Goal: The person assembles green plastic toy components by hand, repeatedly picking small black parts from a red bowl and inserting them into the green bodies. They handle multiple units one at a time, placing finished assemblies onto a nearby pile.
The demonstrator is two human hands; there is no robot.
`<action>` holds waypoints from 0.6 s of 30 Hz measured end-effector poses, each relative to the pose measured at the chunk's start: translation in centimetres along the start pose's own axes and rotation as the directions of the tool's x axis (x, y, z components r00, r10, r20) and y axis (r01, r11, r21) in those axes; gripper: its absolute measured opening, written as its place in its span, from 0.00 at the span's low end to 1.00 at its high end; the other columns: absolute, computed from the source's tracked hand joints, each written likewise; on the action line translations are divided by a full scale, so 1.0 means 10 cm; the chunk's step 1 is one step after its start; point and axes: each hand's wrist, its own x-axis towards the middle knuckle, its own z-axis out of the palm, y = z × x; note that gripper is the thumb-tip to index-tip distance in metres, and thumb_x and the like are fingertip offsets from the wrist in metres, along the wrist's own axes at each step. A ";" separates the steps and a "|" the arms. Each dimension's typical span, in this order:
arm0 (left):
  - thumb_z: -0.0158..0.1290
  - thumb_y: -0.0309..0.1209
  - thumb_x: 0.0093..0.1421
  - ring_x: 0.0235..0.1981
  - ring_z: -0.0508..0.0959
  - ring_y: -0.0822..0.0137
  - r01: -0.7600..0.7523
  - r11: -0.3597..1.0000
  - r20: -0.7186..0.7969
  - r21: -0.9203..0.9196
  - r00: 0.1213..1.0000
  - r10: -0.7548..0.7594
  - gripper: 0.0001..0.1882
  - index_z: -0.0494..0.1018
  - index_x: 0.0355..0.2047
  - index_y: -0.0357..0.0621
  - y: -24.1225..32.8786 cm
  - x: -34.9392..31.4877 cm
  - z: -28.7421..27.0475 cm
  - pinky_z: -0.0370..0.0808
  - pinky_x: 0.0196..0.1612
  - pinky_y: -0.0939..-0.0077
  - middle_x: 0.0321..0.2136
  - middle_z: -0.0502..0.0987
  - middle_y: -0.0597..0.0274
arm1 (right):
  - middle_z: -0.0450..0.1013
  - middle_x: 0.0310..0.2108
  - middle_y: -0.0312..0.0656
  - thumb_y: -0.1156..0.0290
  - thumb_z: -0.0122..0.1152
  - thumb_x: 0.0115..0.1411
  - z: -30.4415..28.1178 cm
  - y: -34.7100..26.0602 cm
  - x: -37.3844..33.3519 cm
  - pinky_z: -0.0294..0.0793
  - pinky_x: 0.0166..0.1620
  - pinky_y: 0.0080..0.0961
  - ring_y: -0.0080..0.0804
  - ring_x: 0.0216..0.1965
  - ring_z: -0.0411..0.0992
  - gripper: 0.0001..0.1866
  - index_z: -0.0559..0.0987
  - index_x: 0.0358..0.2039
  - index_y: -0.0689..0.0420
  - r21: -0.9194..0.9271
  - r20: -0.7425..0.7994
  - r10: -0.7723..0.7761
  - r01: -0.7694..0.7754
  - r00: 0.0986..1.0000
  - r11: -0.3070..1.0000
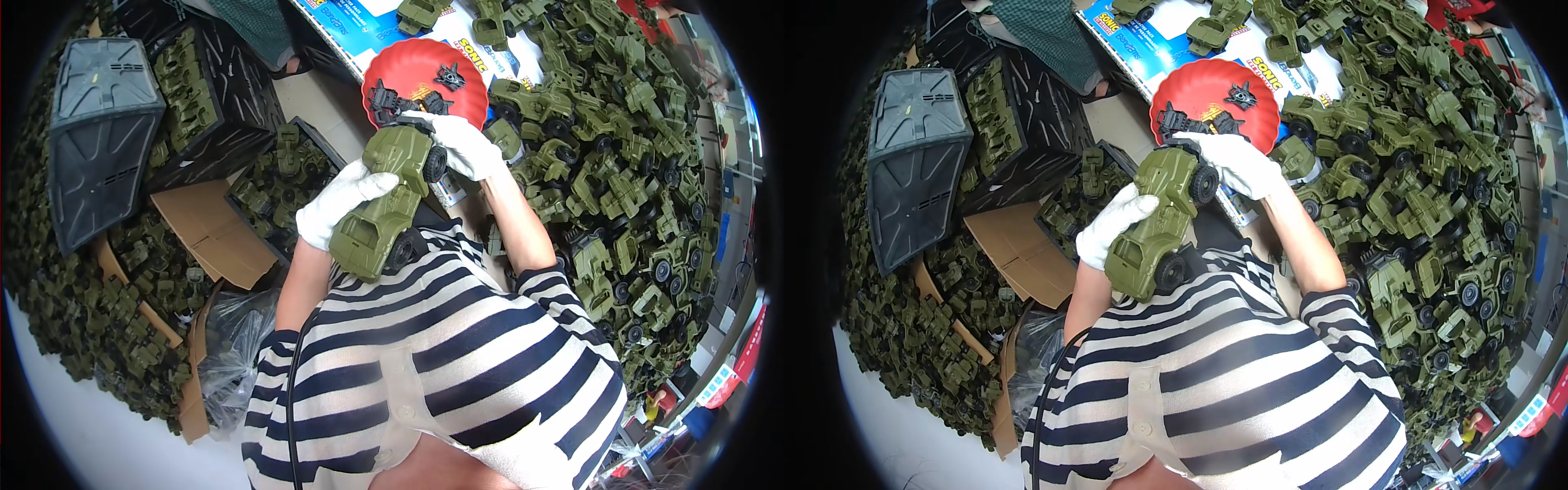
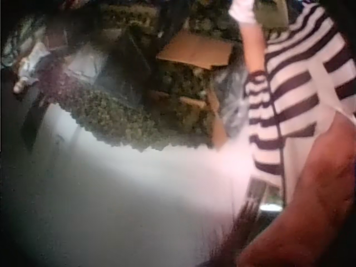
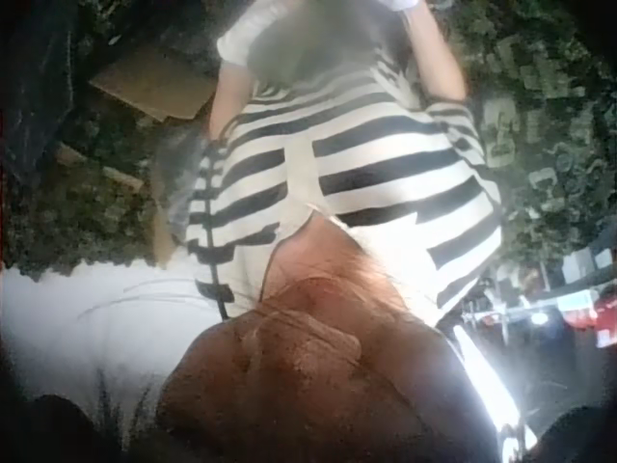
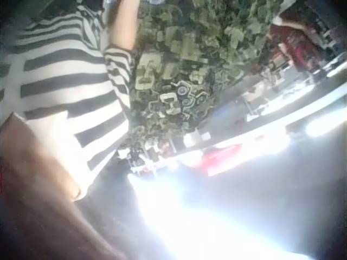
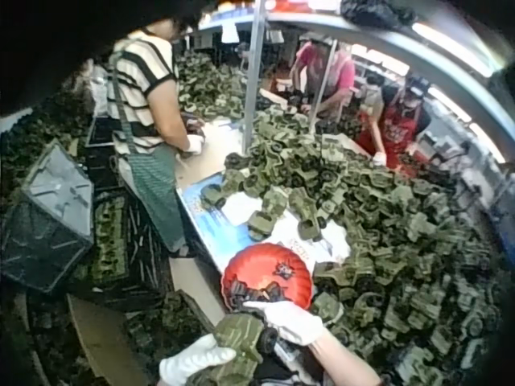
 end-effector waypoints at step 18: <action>0.70 0.49 0.46 0.57 0.71 0.62 -0.488 0.710 0.020 0.508 0.831 0.557 0.62 0.43 0.70 0.43 -0.39 0.27 -0.23 0.70 0.59 0.66 0.58 0.67 0.53 | 0.74 0.51 0.42 0.61 0.43 0.71 0.41 0.17 0.01 0.65 0.59 0.29 0.31 0.53 0.71 0.21 0.75 0.53 0.63 -0.375 -0.179 -0.245 0.164 0.953 0.912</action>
